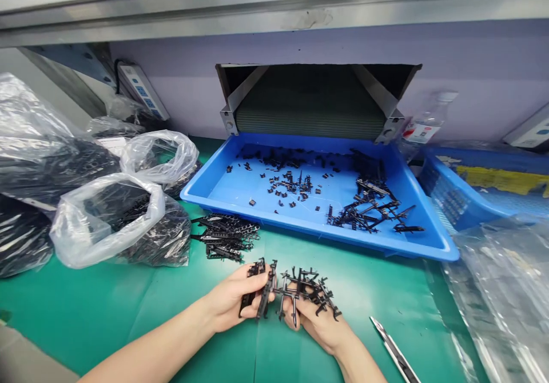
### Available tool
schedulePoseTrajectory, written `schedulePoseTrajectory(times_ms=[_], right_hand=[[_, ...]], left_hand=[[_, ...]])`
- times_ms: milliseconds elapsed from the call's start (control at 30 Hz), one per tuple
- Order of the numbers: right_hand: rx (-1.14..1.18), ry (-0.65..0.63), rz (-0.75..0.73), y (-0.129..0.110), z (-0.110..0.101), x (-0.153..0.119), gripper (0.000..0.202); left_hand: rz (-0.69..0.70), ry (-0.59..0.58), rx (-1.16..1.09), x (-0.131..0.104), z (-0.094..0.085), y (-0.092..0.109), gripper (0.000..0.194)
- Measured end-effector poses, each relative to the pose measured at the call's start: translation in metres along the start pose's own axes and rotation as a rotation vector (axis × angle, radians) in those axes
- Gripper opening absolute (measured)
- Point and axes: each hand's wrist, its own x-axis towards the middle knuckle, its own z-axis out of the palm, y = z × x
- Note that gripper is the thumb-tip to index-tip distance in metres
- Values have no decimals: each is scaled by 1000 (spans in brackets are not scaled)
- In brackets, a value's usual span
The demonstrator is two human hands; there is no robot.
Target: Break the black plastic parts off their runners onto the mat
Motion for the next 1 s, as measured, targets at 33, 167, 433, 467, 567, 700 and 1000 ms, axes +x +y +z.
schedulePoseTrajectory(times_ms=[33,167,433,467,567,700,1000], right_hand=[[39,11,-8,0,0,0,42],[174,22,-39,2,-2,-3,33],[189,121,-44,3,-3,-3,31],[177,115,-36,2,-3,-3,33],[156,85,-16,-1,-4,-2,38],[165,91,-38,-1,-2,-3,36],[142,244,-20,-7,12,-4,37]], left_hand=[[50,64,67,1,0,2,35],[288,322,450,-3,-8,23,22],[759,840,1625,-18,-44,66,16],[762,859,1778,-16,-49,69,17],[722,776,2075,-9,-60,78,18],[676,643,2237,-5,-64,85,17],[905,658,2166,3,-79,83,61]])
